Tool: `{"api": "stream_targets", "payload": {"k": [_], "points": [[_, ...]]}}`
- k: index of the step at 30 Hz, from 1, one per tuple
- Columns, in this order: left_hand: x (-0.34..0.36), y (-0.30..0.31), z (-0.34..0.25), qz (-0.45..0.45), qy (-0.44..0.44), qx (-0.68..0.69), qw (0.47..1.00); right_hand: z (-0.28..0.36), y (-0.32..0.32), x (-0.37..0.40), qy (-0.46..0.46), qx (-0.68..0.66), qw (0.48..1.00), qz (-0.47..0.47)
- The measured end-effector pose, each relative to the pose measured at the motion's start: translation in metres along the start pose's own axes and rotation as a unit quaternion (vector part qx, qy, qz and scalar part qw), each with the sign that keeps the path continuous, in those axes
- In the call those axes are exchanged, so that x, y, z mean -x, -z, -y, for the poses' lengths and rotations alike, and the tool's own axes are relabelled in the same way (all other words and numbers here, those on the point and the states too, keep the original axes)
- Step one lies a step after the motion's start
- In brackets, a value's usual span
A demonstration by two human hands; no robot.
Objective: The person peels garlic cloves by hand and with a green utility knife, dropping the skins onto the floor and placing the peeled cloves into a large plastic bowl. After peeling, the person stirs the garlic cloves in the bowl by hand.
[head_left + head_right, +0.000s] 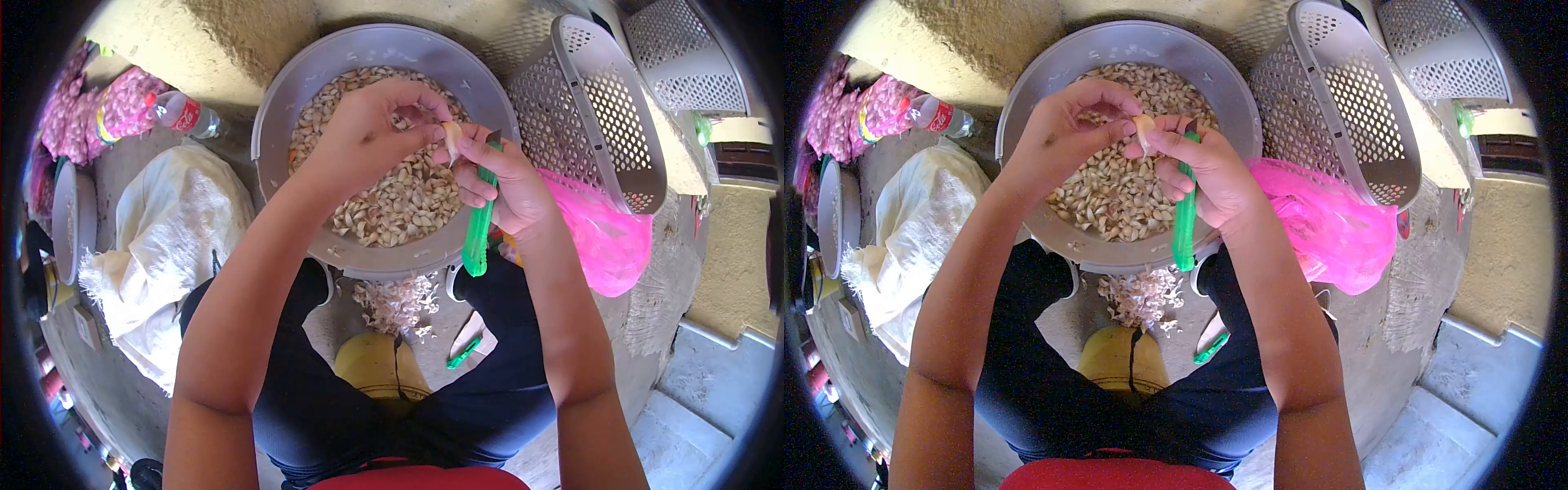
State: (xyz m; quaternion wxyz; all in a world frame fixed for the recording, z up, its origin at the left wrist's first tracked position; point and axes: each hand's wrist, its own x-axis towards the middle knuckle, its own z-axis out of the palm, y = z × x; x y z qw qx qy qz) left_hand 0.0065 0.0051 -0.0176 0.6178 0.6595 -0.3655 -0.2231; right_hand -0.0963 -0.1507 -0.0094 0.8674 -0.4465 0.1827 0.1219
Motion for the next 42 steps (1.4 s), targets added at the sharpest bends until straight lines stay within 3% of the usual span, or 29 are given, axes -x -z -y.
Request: {"api": "stream_targets", "payload": {"k": [3, 20, 33, 36, 39, 42], "points": [[0.003, 0.002, -0.009, -0.033, -0.035, -0.089, 0.995, -0.001, -0.002, -0.001, 0.007, -0.004, 1.000, 0.000], [0.004, 0.005, -0.009, 0.033, -0.059, -0.150, 0.986, -0.002, -0.015, 0.003, 0.060, 0.200, 0.973, -0.099], [0.006, -0.002, -0.008, 0.026, -0.092, -0.181, 0.979, -0.012, -0.022, 0.005, 0.081, 0.117, 0.978, -0.152], [0.005, -0.007, -0.010, -0.032, -0.049, -0.132, 0.989, -0.009, -0.025, 0.003, 0.117, 0.144, 0.969, -0.163], [0.001, -0.007, -0.005, -0.037, 0.080, 0.021, 0.996, -0.008, -0.025, 0.001, 0.179, 0.212, 0.945, -0.172], [0.001, -0.002, -0.009, -0.024, 0.178, 0.067, 0.981, -0.009, -0.025, -0.001, 0.243, 0.272, 0.912, -0.189]]}}
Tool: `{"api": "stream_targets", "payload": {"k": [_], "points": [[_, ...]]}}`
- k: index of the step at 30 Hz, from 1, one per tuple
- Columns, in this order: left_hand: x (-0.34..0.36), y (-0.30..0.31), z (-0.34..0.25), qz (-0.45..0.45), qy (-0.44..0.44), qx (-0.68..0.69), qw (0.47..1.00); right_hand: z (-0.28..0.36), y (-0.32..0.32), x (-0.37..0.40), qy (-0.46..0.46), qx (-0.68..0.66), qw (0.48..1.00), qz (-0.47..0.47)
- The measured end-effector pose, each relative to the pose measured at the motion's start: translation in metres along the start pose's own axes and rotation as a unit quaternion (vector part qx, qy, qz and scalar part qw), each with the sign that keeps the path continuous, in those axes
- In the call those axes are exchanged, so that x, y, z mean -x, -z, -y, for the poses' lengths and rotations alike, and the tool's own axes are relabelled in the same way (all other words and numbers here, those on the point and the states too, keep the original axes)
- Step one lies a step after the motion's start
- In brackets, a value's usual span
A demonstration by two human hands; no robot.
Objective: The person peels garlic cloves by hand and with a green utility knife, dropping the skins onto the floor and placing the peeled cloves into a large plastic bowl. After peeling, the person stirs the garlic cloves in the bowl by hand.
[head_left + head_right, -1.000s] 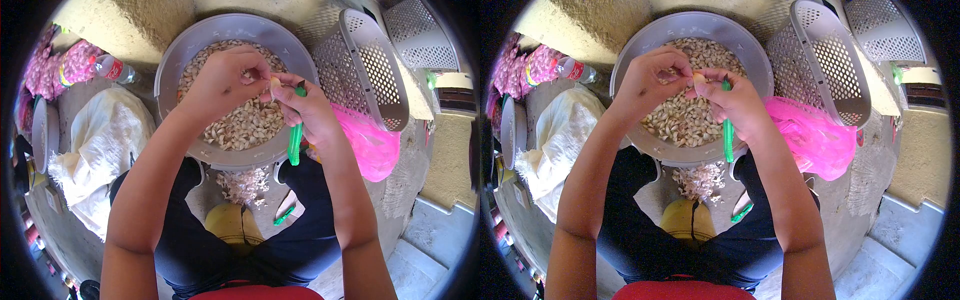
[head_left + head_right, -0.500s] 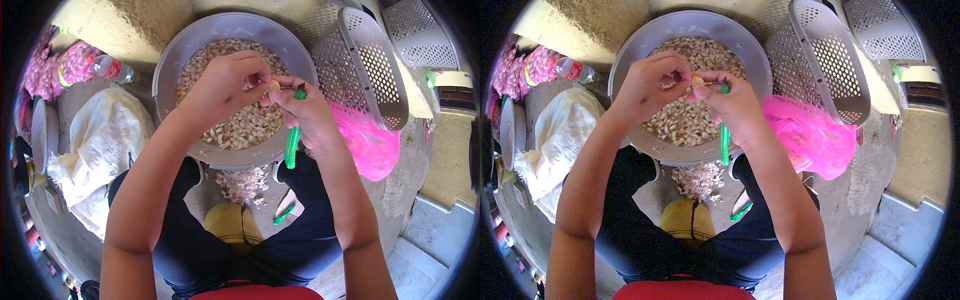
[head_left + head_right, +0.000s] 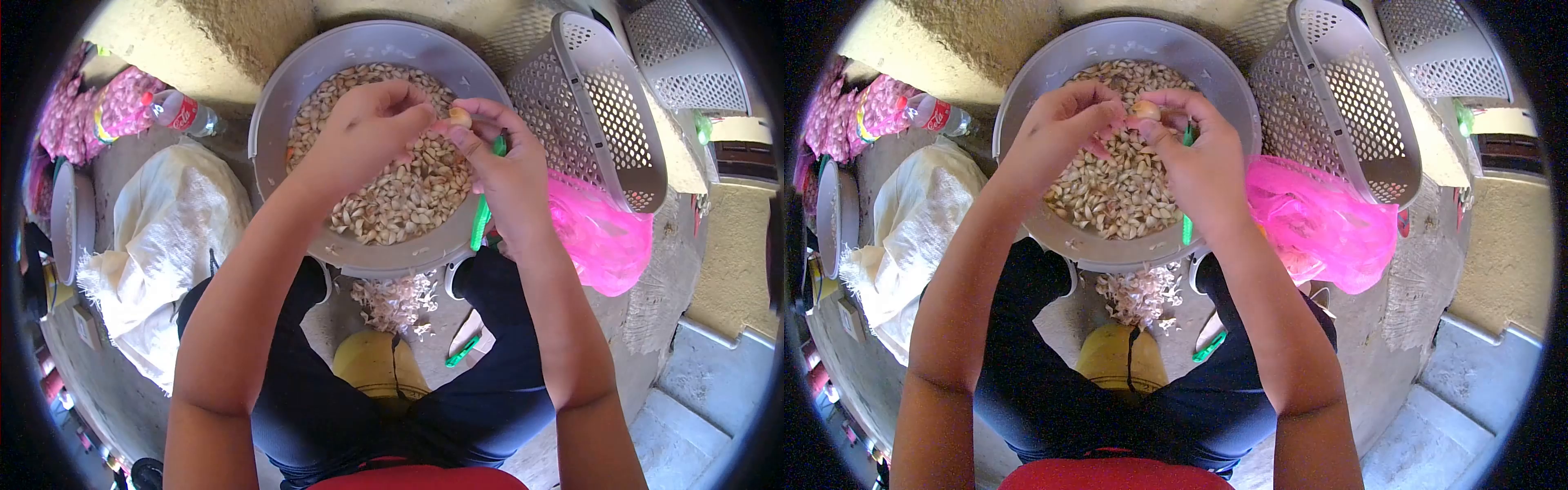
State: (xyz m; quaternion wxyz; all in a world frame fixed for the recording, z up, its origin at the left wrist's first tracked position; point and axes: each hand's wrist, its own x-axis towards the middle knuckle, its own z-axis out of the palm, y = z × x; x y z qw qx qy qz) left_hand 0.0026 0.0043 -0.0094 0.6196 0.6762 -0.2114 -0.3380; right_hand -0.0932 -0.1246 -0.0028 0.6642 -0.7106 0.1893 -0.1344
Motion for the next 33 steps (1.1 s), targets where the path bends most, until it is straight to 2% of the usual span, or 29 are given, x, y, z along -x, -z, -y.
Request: {"api": "stream_targets", "payload": {"k": [2, 8, 12, 18, 20, 23, 29, 33], "points": [[-0.001, 0.002, 0.000, 0.017, 0.009, 0.022, 1.000, 0.004, 0.002, 0.000, 0.012, 0.065, 0.998, -0.013], [0.002, -0.002, 0.000, 0.022, 0.013, 0.059, 0.998, -0.009, 0.004, -0.002, 0.118, 0.147, 0.982, 0.001], [0.001, -0.001, 0.003, 0.030, 0.007, 0.050, 0.998, -0.007, 0.002, 0.000, 0.140, 0.192, 0.971, 0.000], [0.004, 0.000, 0.001, 0.024, 0.070, 0.096, 0.993, -0.003, 0.000, 0.002, 0.187, 0.274, 0.943, 0.009], [0.005, -0.002, 0.000, 0.020, 0.071, 0.071, 0.995, 0.000, 0.000, 0.005, 0.200, 0.313, 0.928, 0.011], [0.006, -0.002, 0.000, 0.019, 0.066, 0.068, 0.995, -0.002, -0.001, 0.007, 0.189, 0.329, 0.925, 0.022], [0.004, 0.004, 0.005, 0.039, 0.075, 0.107, 0.991, -0.003, -0.001, 0.005, 0.231, 0.319, 0.918, 0.040], [0.002, 0.007, 0.010, 0.054, 0.083, 0.126, 0.987, -0.001, -0.002, 0.006, 0.213, 0.290, 0.932, 0.046]]}}
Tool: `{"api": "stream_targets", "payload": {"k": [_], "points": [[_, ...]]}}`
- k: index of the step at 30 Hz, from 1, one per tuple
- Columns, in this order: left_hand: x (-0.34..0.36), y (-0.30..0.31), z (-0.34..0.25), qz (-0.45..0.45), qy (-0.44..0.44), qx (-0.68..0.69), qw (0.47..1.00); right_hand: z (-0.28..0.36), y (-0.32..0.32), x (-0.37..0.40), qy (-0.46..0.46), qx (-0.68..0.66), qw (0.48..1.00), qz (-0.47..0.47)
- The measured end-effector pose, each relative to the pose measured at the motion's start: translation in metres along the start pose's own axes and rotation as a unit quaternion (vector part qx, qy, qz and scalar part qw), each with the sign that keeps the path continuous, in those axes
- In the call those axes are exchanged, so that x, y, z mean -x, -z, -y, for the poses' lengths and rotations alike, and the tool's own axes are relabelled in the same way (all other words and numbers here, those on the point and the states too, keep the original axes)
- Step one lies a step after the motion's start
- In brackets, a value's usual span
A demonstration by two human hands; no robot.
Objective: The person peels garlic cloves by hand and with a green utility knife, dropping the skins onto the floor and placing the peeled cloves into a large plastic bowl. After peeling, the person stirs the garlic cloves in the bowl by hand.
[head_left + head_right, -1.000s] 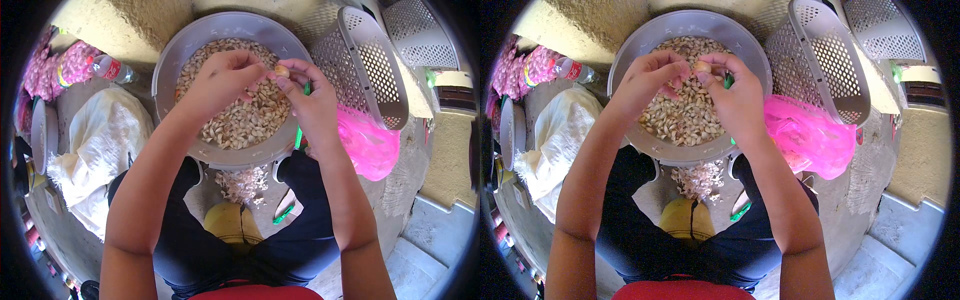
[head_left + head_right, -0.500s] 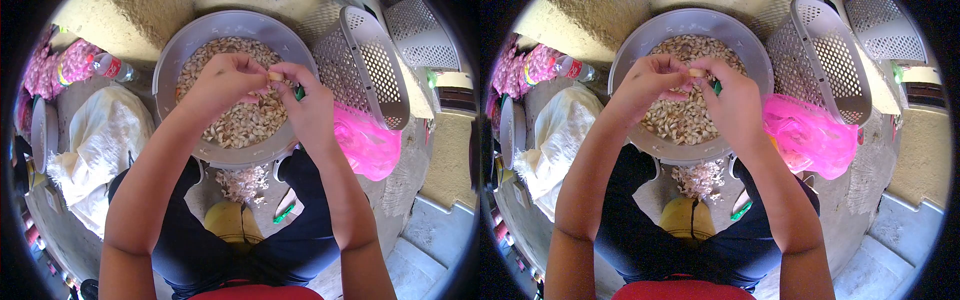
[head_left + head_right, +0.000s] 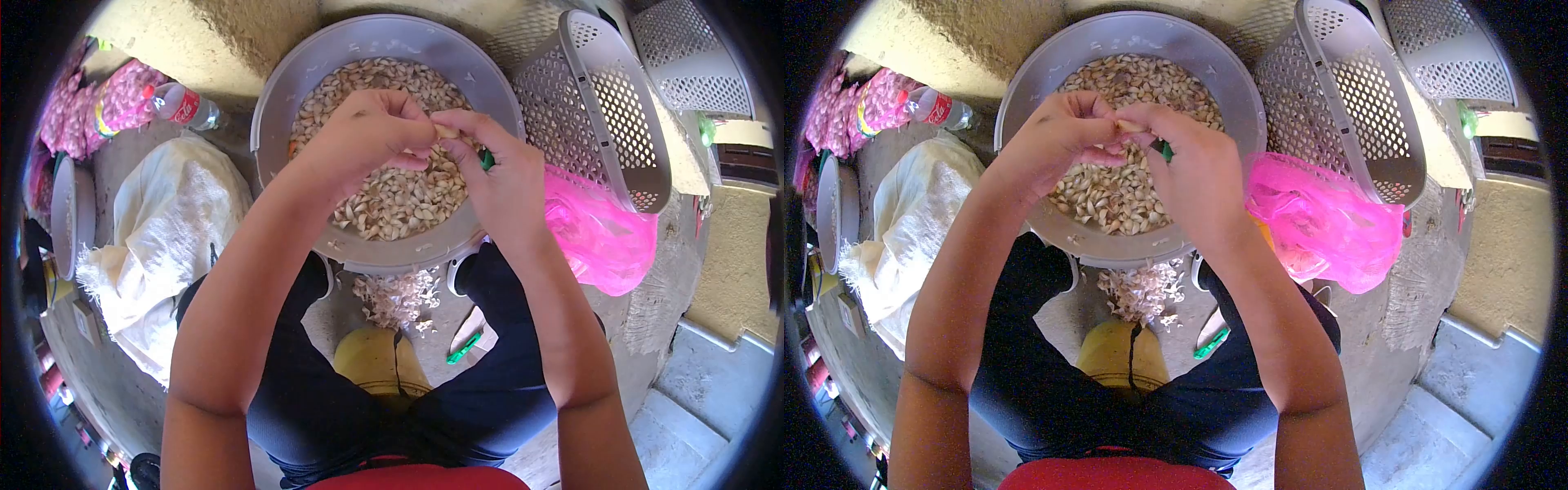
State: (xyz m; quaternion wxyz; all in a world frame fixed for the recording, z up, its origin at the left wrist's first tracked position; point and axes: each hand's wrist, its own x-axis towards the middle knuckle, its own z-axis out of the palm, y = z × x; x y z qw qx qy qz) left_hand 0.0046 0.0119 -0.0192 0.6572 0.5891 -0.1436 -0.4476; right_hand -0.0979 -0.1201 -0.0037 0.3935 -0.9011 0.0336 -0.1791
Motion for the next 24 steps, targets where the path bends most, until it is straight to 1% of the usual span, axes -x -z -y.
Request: {"api": "stream_targets", "payload": {"k": [5, 8, 15, 20, 24], "points": [[0.001, -0.002, -0.006, 0.032, 0.002, 0.040, 0.999, 0.000, 0.002, -0.003, -0.052, -0.088, 0.995, -0.020], [0.003, -0.001, -0.012, 0.054, 0.004, 0.048, 0.997, 0.002, 0.006, -0.004, -0.078, -0.090, 0.993, -0.017], [0.004, 0.002, -0.015, 0.063, 0.009, 0.001, 0.998, 0.005, 0.010, -0.006, -0.050, -0.046, 0.998, 0.013], [0.003, 0.005, -0.008, 0.063, 0.022, 0.013, 0.998, 0.003, 0.007, -0.004, -0.010, -0.009, 0.999, 0.035], [0.002, 0.006, -0.006, 0.070, 0.031, 0.033, 0.996, 0.004, 0.005, -0.001, -0.018, -0.006, 0.999, 0.039]]}}
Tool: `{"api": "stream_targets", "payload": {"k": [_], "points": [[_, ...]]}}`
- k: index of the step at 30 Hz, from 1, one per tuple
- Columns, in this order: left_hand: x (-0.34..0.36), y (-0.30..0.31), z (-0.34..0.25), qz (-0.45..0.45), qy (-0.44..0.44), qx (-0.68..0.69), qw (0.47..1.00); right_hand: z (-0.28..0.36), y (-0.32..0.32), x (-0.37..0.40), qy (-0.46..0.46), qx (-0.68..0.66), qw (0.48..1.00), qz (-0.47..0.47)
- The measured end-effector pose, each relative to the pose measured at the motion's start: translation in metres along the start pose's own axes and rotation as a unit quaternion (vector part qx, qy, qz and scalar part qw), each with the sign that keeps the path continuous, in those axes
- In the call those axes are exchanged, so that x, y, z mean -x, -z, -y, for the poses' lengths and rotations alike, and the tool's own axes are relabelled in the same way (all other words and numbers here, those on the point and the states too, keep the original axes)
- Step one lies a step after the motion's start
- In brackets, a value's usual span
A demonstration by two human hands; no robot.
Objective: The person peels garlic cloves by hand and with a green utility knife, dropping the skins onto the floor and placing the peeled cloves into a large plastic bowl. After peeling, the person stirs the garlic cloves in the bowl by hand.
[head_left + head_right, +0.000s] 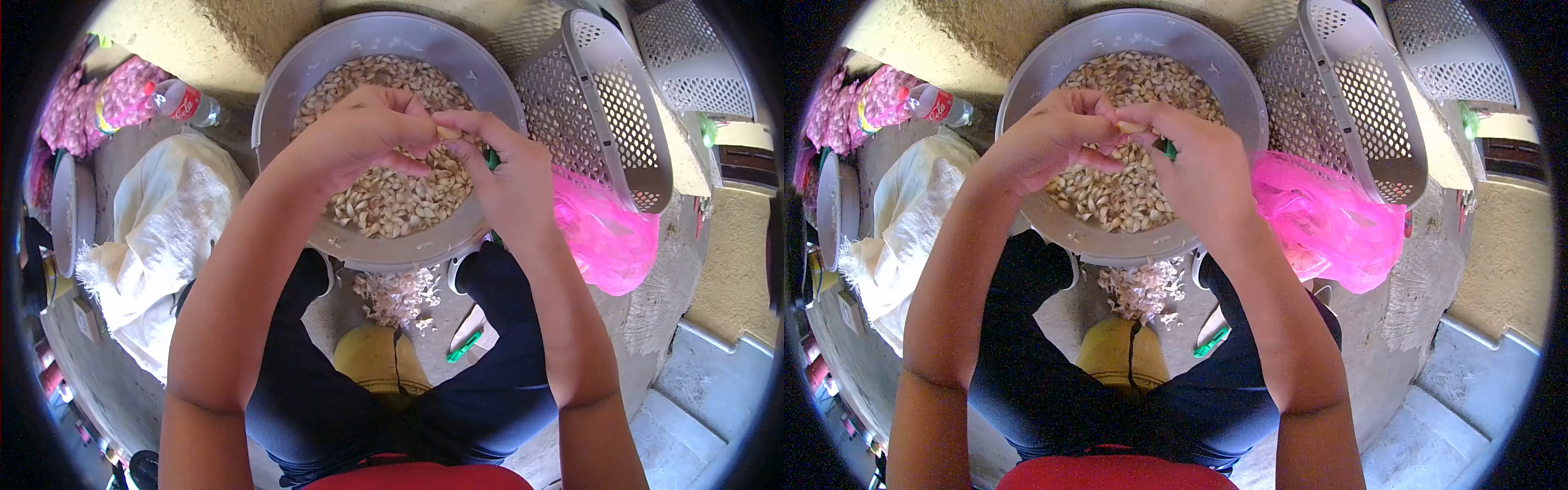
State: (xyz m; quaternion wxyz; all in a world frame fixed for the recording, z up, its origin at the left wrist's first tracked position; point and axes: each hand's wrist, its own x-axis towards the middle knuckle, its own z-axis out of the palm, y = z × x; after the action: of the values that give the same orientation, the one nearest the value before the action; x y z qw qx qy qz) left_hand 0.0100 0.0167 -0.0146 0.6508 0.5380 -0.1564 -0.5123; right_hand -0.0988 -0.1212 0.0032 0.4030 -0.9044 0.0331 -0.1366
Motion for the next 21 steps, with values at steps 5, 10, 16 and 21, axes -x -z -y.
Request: {"api": "stream_targets", "payload": {"k": [5, 10, 16, 21], "points": [[-0.001, 0.001, 0.004, -0.003, 0.007, 0.020, 1.000, -0.003, -0.002, 0.001, 0.004, -0.029, 1.000, 0.004], [-0.003, -0.002, 0.007, -0.006, 0.007, 0.060, 0.998, -0.003, -0.002, 0.002, -0.018, -0.047, 0.999, 0.003], [-0.001, -0.006, 0.002, -0.004, 0.003, 0.065, 0.998, -0.003, -0.001, 0.001, -0.047, -0.110, 0.993, -0.014], [0.000, -0.010, -0.001, -0.013, 0.012, 0.065, 0.998, -0.001, 0.000, -0.001, -0.125, -0.177, 0.976, 0.006]]}}
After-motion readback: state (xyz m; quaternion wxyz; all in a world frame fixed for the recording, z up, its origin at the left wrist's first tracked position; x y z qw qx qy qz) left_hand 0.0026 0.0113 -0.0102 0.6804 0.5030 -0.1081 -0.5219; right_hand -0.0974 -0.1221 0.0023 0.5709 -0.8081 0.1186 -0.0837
